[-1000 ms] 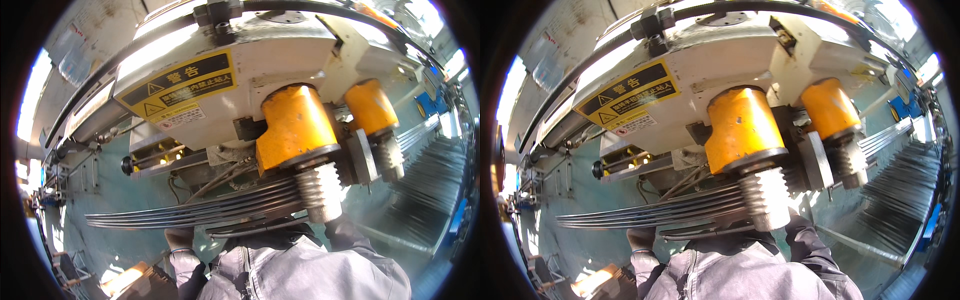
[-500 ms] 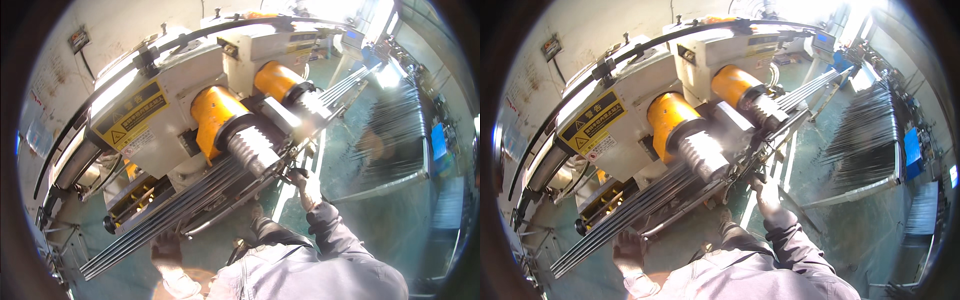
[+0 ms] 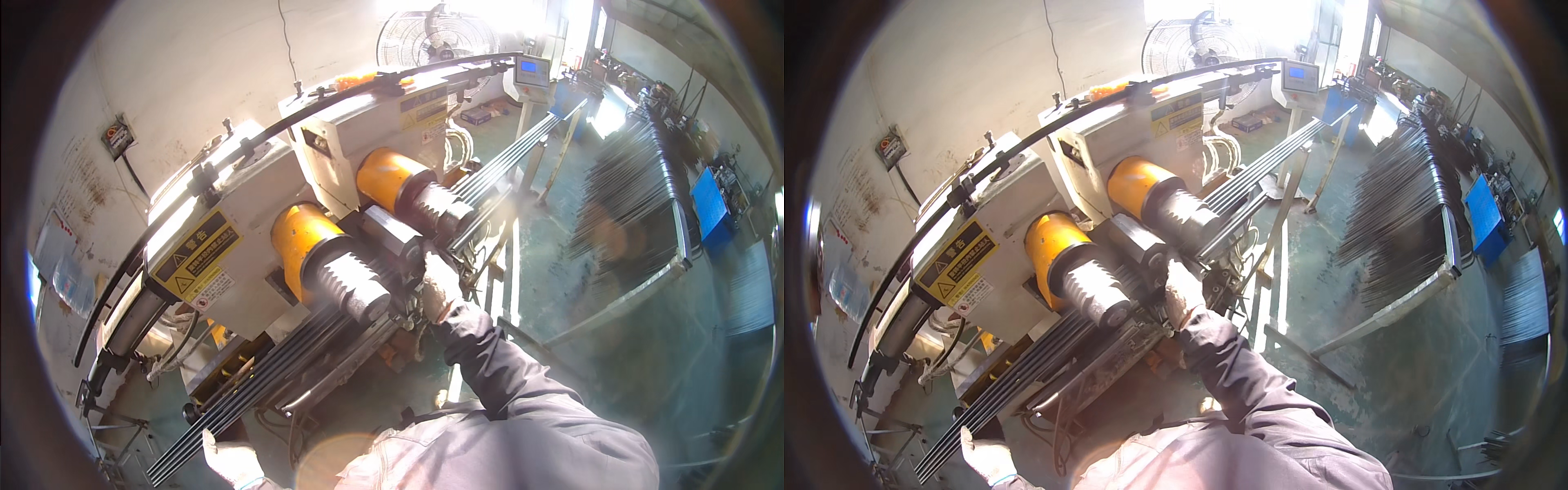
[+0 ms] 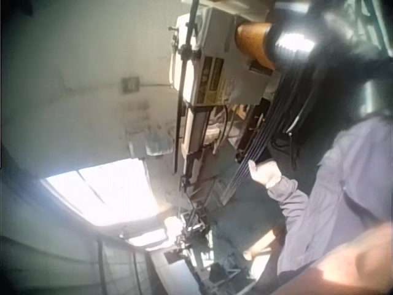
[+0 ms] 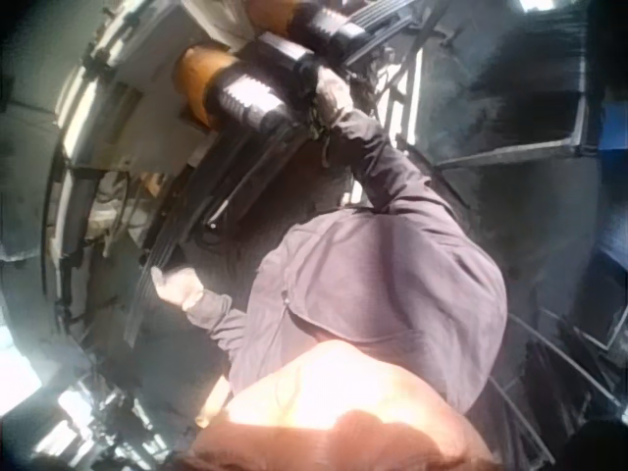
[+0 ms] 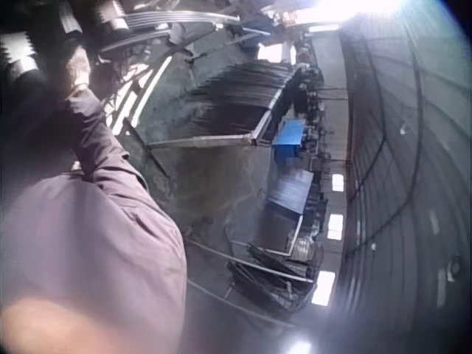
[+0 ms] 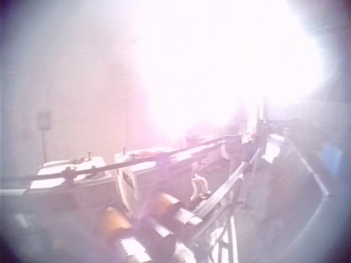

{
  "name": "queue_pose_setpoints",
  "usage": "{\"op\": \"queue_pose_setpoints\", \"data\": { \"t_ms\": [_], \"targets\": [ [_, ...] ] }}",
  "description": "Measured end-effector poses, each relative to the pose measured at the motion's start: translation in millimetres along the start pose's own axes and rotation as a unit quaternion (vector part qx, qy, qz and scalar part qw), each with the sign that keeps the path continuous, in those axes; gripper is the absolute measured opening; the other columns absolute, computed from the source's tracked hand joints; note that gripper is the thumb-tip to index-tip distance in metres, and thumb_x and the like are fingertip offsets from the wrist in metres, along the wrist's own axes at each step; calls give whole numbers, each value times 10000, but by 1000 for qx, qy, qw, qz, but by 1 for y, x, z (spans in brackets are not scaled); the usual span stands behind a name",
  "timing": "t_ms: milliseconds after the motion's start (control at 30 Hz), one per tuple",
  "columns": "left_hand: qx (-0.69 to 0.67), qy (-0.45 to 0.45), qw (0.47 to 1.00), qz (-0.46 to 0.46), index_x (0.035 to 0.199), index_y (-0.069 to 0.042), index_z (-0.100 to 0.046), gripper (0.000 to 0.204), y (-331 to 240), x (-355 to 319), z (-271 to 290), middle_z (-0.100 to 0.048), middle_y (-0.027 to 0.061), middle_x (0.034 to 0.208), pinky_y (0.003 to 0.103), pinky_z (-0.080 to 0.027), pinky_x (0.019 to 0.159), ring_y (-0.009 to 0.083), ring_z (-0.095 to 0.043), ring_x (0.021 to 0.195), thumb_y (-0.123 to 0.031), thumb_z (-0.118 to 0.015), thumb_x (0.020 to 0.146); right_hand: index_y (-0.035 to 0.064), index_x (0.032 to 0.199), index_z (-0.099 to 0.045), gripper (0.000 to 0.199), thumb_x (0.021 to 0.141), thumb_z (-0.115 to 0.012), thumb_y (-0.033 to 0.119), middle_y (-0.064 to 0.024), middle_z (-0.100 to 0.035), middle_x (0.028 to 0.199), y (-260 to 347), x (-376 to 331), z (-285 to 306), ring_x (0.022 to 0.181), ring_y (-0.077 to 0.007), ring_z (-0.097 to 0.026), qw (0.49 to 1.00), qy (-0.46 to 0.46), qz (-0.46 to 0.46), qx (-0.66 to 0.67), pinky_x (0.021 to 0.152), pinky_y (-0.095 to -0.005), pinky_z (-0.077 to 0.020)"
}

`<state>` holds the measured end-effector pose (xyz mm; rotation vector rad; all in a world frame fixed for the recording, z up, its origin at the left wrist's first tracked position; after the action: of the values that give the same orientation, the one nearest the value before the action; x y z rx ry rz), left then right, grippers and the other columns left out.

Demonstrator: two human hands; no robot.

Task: The person repeatedly picks up bundles of long metal rods and feeds them into a yellow and gray industrial machine. The rods are processed and emerge as curved pieces, which the person collects and stacks on the floor.

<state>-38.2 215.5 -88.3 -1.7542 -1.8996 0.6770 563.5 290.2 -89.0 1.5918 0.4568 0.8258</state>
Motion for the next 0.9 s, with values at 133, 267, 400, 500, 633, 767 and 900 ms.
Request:
{"op": "queue_pose_setpoints", "data": {
  "t_ms": [133, 267, 400, 500, 633, 767, 900],
  "targets": [
    [17, -17, 999, 25, 1367, -15, -639, 437, -20, 12, 6, -693, 170, 1346, 435, -513, 1123, 294, -679, 1210, -369, -659, 1111, 48, 1216, -777, 317, 1142, -648, 327, -92, -756, 983, -12, 16, -7, 868, -186, -708, 999, 9, -19, 46, 756, -372, -570],
    [-110, -37, 963, 243, 665, -133, -630, 568, -79, 18, -32, -660, 85, 667, 374, -578, 639, 234, -657, 613, -528, -719, 1063, 52, 1243, -764, 323, 1133, -659, 337, -90, -755, 994, -19, 23, -5, 849, -191, -721, 990, 19, -80, 117, 735, -376, -581],
    [240, -187, 934, -187, 1395, 20, -732, 433, -135, 39, -115, -773, 127, 1334, 383, -598, 1066, 233, -746, 1178, -330, -686, 1144, 56, 1269, -751, 334, 1125, -669, 346, -89, -753, 1006, -16, 29, 0, 831, -196, -734, 983, 32, -107, 144, 714, -379, -592],
    [311, -156, 902, -257, 1390, 33, -728, 414, -126, 50, -203, -770, 141, 1278, 382, -584, 1051, 237, -732, 1163, -294, -662, 1145, 59, 1289, -741, 346, 1119, -677, 353, -88, -753, 1014, -12, 40, -3, 817, -199, -743, 980, 47, -111, 159, 698, -382, -600],
    [295, -113, 907, -278, 1465, -5, -655, 389, -95, 66, -284, -768, 164, 1324, 429, -612, 1050, 255, -739, 1177, -218, -654, 1140, 63, 1316, -728, 365, 1111, -688, 363, -87, -751, 1025, -9, 53, -9, 798, -204, -756, 971, 70, -145, 175, 677, -385, -611],
    [309, -43, 906, -288, 1531, -46, -584, 424, -77, 81, -345, -769, 161, 1252, 426, -629, 1000, 270, -747, 1104, -158, -646, 1127, 95, 1389, -735, 354, 1110, -692, 308, -85, -743, 1125, -1, 60, -8, 814, -198, -774, 971, 84, -119, 190, 647, -373, -632],
    [352, 7, 887, -298, 1467, -69, -598, 375, -64, 98, -406, -772, 143, 1146, 393, -637, 901, 245, -749, 988, -99, -673, 1101, 31, 1408, -738, 546, 1017, -810, 405, -62, -757, 1188, -6, 61, -4, 1032, -171, -707, 955, 100, -194, 202, 892, -360, -576]
  ]
}}
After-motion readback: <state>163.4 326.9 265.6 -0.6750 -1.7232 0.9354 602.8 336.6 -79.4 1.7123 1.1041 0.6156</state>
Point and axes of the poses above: each hand's wrist, its own x-axis towards the middle knuckle, its own z-axis out of the back of the hand, y = z × x, the point moved 4 cm from there along x, towards the middle knuckle
